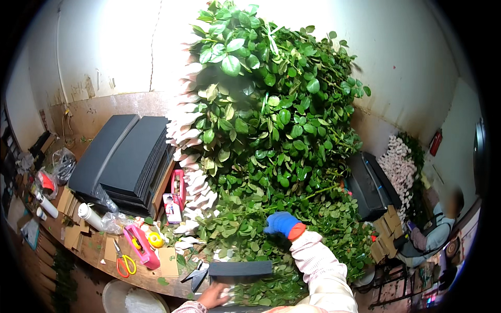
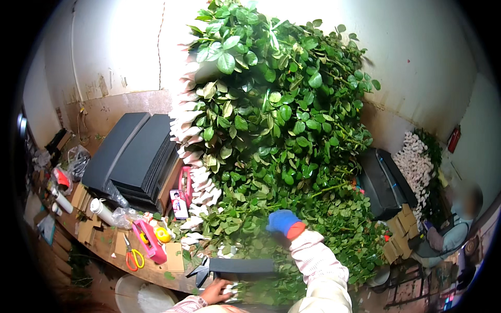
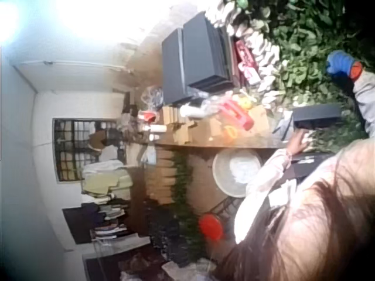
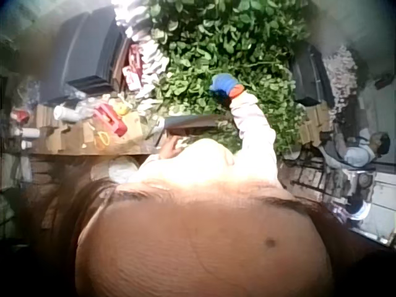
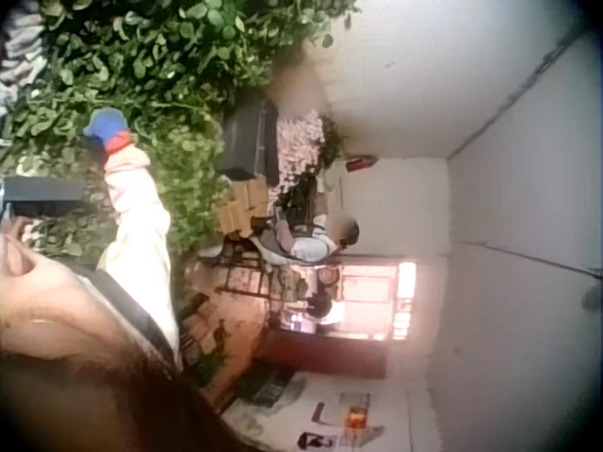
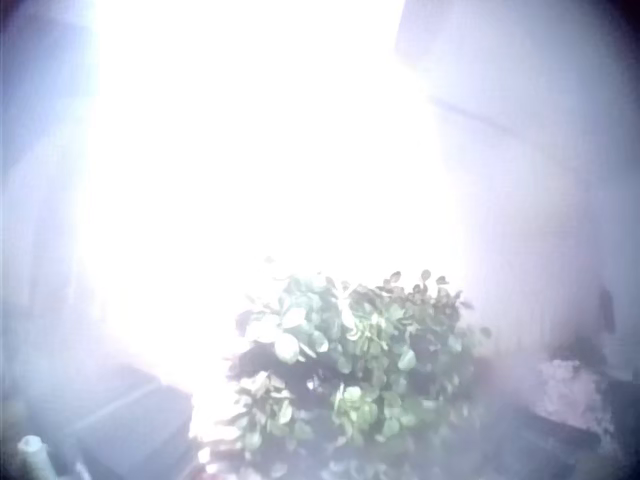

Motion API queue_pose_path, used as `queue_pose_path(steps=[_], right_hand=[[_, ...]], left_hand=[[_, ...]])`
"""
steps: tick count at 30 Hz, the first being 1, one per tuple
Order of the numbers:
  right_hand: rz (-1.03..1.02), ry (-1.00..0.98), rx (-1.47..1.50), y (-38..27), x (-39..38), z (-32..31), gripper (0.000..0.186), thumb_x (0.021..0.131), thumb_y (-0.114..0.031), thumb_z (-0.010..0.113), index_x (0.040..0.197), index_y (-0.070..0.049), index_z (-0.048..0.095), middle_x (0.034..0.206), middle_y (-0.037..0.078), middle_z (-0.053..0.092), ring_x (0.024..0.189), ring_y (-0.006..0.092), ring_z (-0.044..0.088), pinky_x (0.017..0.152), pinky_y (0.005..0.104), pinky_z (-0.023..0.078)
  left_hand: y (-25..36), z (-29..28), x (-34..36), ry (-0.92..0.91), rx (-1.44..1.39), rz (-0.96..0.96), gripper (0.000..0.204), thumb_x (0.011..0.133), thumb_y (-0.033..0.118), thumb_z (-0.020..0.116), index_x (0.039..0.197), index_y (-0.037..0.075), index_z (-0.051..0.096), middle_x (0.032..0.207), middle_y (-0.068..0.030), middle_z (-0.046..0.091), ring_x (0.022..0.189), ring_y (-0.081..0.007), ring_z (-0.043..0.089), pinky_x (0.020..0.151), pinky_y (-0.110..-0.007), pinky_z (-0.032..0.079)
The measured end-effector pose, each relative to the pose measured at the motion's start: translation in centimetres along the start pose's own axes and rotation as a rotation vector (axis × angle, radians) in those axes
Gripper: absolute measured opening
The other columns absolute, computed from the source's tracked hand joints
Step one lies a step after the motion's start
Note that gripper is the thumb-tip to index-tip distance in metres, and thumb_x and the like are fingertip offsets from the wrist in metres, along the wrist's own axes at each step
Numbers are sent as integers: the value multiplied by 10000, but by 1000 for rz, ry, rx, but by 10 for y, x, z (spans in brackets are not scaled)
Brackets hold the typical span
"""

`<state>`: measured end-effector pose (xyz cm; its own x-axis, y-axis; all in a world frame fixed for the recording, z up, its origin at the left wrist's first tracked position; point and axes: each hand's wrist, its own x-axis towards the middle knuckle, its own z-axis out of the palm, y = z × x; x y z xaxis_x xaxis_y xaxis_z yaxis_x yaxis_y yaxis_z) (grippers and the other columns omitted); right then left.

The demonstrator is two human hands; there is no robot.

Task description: The person arranges white flower buds and green leaves into black trays, using shears to trim stems and placing the arranged trays on a nearby surface. The workspace includes a large pile of greenery and various tools on a wooden table.

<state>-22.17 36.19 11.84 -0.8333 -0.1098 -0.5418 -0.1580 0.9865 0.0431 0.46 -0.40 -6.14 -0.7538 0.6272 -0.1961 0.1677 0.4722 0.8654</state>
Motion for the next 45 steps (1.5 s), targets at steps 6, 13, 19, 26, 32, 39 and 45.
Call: queue_pose_path(steps=[6, 13, 19, 26, 32, 39, 45], right_hand=[[-334, 687, 788, 10, -15, -27, 489, 921, -458, 718, 1266, -112, 703, 1218, 159, 731, 1079, 295, 705, 950, 415, 537], [318, 588, -3, 28, 59, 156, 721, 871, -588, 630, 1444, -152, 607, 1412, 185, 636, 1310, 378, 584, 1161, 538, 376], [-35, 458, 370, 46, 27, 127, 815, 865, -504, 764, 1464, 2, 543, 1454, 295, 570, 1389, 408, 520, 1165, 464, 412], [-212, 787, 519, -18, -115, 82, 607, 963, -271, 715, 1486, -19, 538, 1508, 219, 550, 1399, 359, 520, 1173, 437, 403], [-198, 763, 846, -99, -218, 107, 443, 1004, -213, 663, 1398, -14, 632, 1387, 148, 661, 1294, 280, 601, 1128, 401, 439], [-377, 705, 741, -195, -206, 108, 419, 979, -256, 688, 1361, -83, 667, 1316, 180, 685, 1220, 356, 647, 1066, 430, 497], [-547, 663, 789, -249, -200, 68, 394, 1003, -248, 668, 1345, -53, 670, 1268, 183, 707, 1127, 324, 695, 993, 396, 530]], left_hand=[[-9, 7, 10, -8, 13, 15, 571, 906, 379, 776, 1381, 129, 582, 1156, -195, 568, 1002, -316, 682, 906, -408, 573], [-8, 0, 14, -5, 61, 67, 554, 879, 310, 759, 1369, 133, 572, 1146, -213, 590, 1151, -404, 570, 986, -500, 496], [-28, 16, 7, 146, 40, 218, 539, 816, 258, 771, 1292, 120, 559, 1135, -197, 584, 1108, -421, 573, 943, -523, 496], [-19, -20, -30, 468, 120, 409, 289, 913, 271, 760, 1150, 106, 736, 1173, -118, 674, 1115, -347, 594, 975, -457, 475], [-107, -157, -79, 1148, 29, -146, 160, 836, 112, 722, 983, 52, 737, 970, -130, 708, 963, -347, 674, 866, -460, 543], [-296, -254, -105, 1472, -196, -824, 472, 1080, 371, 379, 1214, 19, 664, 1164, -273, 710, 1104, -457, 669, 932, -535, 525], [-311, -262, -167, 1180, 3, -586, 365, 886, 137, 713, 1213, 8, 611, 1101, -191, 704, 1009, -362, 710, 848, -476, 586]])
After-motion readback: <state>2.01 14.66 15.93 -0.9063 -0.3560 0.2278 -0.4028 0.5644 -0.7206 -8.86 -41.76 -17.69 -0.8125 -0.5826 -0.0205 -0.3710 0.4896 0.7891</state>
